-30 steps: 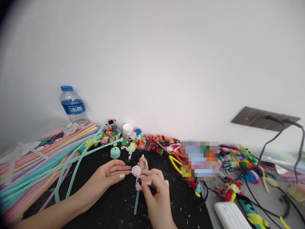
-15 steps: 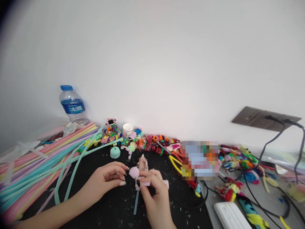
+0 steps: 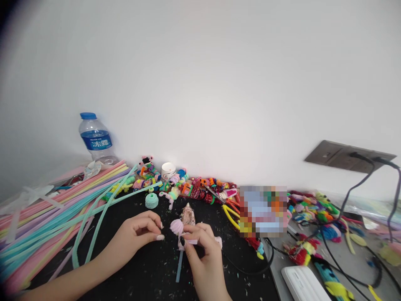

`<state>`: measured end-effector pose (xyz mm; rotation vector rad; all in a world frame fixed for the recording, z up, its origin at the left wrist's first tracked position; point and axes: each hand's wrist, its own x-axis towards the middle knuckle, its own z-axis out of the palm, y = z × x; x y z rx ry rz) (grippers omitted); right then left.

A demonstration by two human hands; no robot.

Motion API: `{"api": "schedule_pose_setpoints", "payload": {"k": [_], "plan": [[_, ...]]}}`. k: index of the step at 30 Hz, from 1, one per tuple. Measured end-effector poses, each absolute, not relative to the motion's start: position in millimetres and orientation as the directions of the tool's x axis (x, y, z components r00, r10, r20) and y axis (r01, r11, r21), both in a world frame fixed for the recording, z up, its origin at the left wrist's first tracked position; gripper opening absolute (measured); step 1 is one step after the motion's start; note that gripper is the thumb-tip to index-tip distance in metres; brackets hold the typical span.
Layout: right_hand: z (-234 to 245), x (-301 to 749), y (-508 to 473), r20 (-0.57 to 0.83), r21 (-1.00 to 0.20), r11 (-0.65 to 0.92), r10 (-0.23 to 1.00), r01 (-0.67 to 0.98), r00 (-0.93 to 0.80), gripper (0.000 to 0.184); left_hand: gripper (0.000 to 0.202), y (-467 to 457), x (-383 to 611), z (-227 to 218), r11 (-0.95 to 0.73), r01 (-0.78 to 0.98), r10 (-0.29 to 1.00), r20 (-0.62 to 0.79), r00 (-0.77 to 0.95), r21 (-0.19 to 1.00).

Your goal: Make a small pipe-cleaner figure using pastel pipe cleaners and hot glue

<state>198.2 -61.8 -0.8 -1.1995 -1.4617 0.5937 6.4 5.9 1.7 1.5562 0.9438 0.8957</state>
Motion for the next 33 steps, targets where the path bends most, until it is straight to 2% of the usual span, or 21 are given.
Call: {"api": "schedule_pose_setpoints", "payload": {"k": [8,15,19,24,28,33], "plan": [[-0.9,197.7,-61.7,0.402,-0.877,0.348,0.909,0.332,0.109,0.01,0.017,7.7,6.0,4.9,-0.087,0.091,0.918,0.044,0.394,0.992],[-2.0,197.8,-61.9,0.414,-0.874,0.359,0.903,0.329,0.114,0.009,0.02,6.4,7.6,1.2,0.275,-0.09,0.884,-0.215,0.414,0.957],[-1.2,198.0,-61.8,0.416,-0.87,0.357,0.902,0.34,0.116,0.008,0.024,4.7,8.2,0.9,0.353,-0.164,0.865,-0.255,0.432,0.921],[0.4,197.6,-61.8,0.415,-0.87,0.359,0.903,0.337,0.111,0.009,0.019,5.8,8.6,0.3,0.31,-0.197,0.871,-0.195,0.451,0.93],[0.7,197.3,-62.1,0.406,-0.876,0.352,0.908,0.331,0.108,0.009,0.023,8.0,8.5,-2.2,0.209,-0.105,0.873,-0.137,0.468,0.972],[-0.9,197.5,-61.6,0.391,-0.88,0.343,0.916,0.329,0.09,0.01,0.014,8.3,8.1,-2.8,0.148,-0.047,0.887,-0.111,0.449,0.988]]}}
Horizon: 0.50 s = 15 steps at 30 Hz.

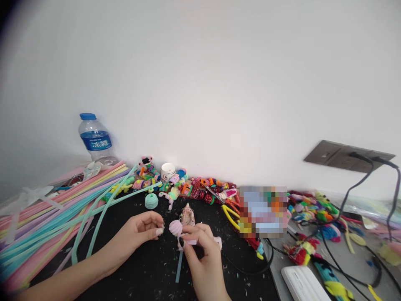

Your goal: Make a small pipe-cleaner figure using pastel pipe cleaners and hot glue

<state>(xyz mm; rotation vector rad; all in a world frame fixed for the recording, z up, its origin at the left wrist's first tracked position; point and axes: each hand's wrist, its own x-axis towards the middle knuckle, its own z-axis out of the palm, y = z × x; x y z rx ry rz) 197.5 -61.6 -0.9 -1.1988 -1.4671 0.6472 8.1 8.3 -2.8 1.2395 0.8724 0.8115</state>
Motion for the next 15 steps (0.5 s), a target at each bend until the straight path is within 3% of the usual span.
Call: {"api": "schedule_pose_setpoints", "payload": {"k": [8,12,15], "plan": [[-2.5,198.0,-61.5,0.38,-0.881,0.339,0.923,0.33,0.065,0.013,0.022,7.6,8.9,-9.2,0.049,0.012,0.855,-0.048,0.517,0.999],[-0.9,196.9,-62.0,0.369,-0.885,0.331,0.928,0.327,0.059,0.014,0.033,4.2,6.6,-7.6,-0.175,0.062,0.834,0.114,0.539,0.983],[1.6,195.7,-62.6,0.351,-0.882,0.319,0.936,0.346,0.032,0.015,0.031,2.8,2.9,-1.7,-0.398,0.135,0.782,0.259,0.567,0.907]]}}
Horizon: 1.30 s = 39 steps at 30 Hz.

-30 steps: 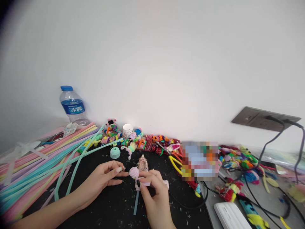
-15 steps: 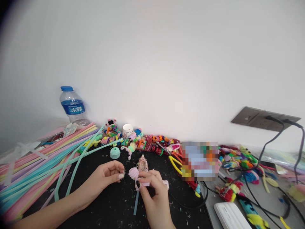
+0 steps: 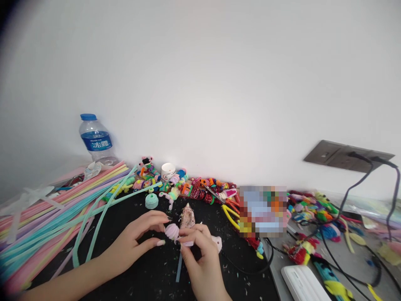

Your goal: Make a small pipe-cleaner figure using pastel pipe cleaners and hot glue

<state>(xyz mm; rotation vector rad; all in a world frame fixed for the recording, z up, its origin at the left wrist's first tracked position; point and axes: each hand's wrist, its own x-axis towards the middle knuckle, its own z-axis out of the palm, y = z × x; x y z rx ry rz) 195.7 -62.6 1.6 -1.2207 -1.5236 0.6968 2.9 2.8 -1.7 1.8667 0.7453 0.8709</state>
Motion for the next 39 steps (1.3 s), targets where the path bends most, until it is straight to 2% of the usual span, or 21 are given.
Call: {"api": "schedule_pose_setpoints", "payload": {"k": [3,10,17,23,29,39], "plan": [[4.2,194.6,-63.4,0.327,-0.878,0.302,0.945,0.372,0.003,0.016,0.024,3.6,0.4,2.8,-0.521,0.174,0.723,0.324,0.61,0.836],[5.8,194.6,-63.6,0.343,-0.851,0.329,0.938,0.409,-0.04,0.024,0.016,3.5,0.8,2.5,-0.588,0.206,0.709,0.376,0.597,0.782],[7.0,195.2,-62.9,0.366,-0.84,0.363,0.928,0.404,-0.073,0.024,0.012,0.6,1.6,2.8,-0.594,0.198,0.702,0.382,0.601,0.78],[7.4,195.3,-62.5,0.374,-0.838,0.382,0.922,0.39,-0.1,0.025,0.018,-1.6,2.7,4.8,-0.566,0.194,0.709,0.353,0.611,0.801],[7.3,194.9,-61.9,0.376,-0.824,0.388,0.92,0.413,-0.114,0.025,0.018,-0.9,2.4,3.2,-0.618,0.2,0.675,0.382,0.632,0.76],[4.2,195.0,-64.4,0.364,-0.807,0.364,0.927,0.465,-0.095,0.021,0.017,-1.3,3.3,2.4,-0.608,0.185,0.694,0.404,0.596,0.772]]}}
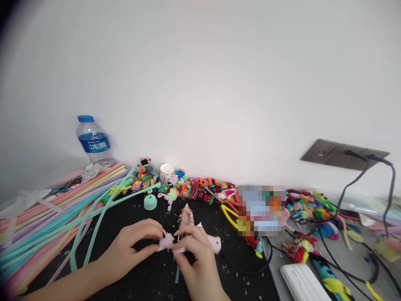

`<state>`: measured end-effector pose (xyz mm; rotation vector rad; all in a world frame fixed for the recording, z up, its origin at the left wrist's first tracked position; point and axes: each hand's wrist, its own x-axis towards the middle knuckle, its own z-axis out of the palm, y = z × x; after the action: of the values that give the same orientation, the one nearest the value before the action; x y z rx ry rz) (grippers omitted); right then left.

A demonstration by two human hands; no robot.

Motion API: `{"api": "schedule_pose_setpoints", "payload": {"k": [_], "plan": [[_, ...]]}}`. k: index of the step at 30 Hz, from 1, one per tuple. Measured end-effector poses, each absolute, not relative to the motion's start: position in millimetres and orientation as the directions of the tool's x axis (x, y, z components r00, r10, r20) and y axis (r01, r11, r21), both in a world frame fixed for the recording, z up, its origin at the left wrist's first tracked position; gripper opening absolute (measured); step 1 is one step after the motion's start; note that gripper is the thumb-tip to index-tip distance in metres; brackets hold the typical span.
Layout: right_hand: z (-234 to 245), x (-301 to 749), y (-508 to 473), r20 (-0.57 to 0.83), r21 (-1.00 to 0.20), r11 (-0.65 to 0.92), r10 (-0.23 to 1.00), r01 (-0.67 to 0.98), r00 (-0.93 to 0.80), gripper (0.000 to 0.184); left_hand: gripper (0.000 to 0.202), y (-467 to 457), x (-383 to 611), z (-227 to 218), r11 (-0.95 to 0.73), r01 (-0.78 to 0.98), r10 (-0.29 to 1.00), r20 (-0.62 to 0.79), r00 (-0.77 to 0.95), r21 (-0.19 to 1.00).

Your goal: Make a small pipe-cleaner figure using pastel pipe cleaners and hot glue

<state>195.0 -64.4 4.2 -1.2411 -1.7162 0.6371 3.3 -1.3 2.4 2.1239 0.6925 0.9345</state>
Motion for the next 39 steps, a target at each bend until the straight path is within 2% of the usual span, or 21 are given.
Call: {"api": "schedule_pose_setpoints", "payload": {"k": [6,10,14,19,22,25,31,34,39], "plan": [[3,194,-66,0.394,-0.796,0.379,0.916,0.473,-0.071,0.02,0.016,-4,2,4,-0.543,0.186,0.727,0.348,0.592,0.819],[3,194,-66,0.407,-0.779,0.398,0.909,0.485,-0.091,0.02,0.013,-5,5,4,-0.427,0.132,0.765,0.28,0.579,0.894],[3,194,-67,0.48,-0.707,0.468,0.868,0.531,-0.127,0.021,0.012,-6,9,1,-0.253,0.053,0.811,0.182,0.556,0.966],[3,194,-67,0.553,-0.588,0.528,0.815,0.612,-0.172,0.021,0.014,-6,11,-5,-0.068,-0.03,0.835,0.073,0.546,0.997],[3,194,-68,0.578,-0.537,0.547,0.793,0.642,-0.193,0.022,0.015,-6,11,-5,-0.056,-0.051,0.836,0.075,0.543,0.997],[3,195,-69,0.596,-0.498,0.563,0.774,0.659,-0.211,0.024,0.012,-7,11,-2,-0.124,-0.053,0.833,0.133,0.538,0.991],[3,195,-69,0.588,-0.494,0.561,0.778,0.664,-0.22,0.022,0.007,-9,10,0,-0.195,-0.035,0.813,0.182,0.553,0.98],[2,196,-69,0.591,-0.486,0.555,0.778,0.675,-0.214,0.021,0.01,-9,11,-3,-0.123,-0.055,0.83,0.133,0.542,0.991],[1,197,-69,0.598,-0.443,0.565,0.765,0.696,-0.24,0.024,0.03,-6,14,-7,0.093,-0.128,0.853,-0.013,0.522,0.987]]}}
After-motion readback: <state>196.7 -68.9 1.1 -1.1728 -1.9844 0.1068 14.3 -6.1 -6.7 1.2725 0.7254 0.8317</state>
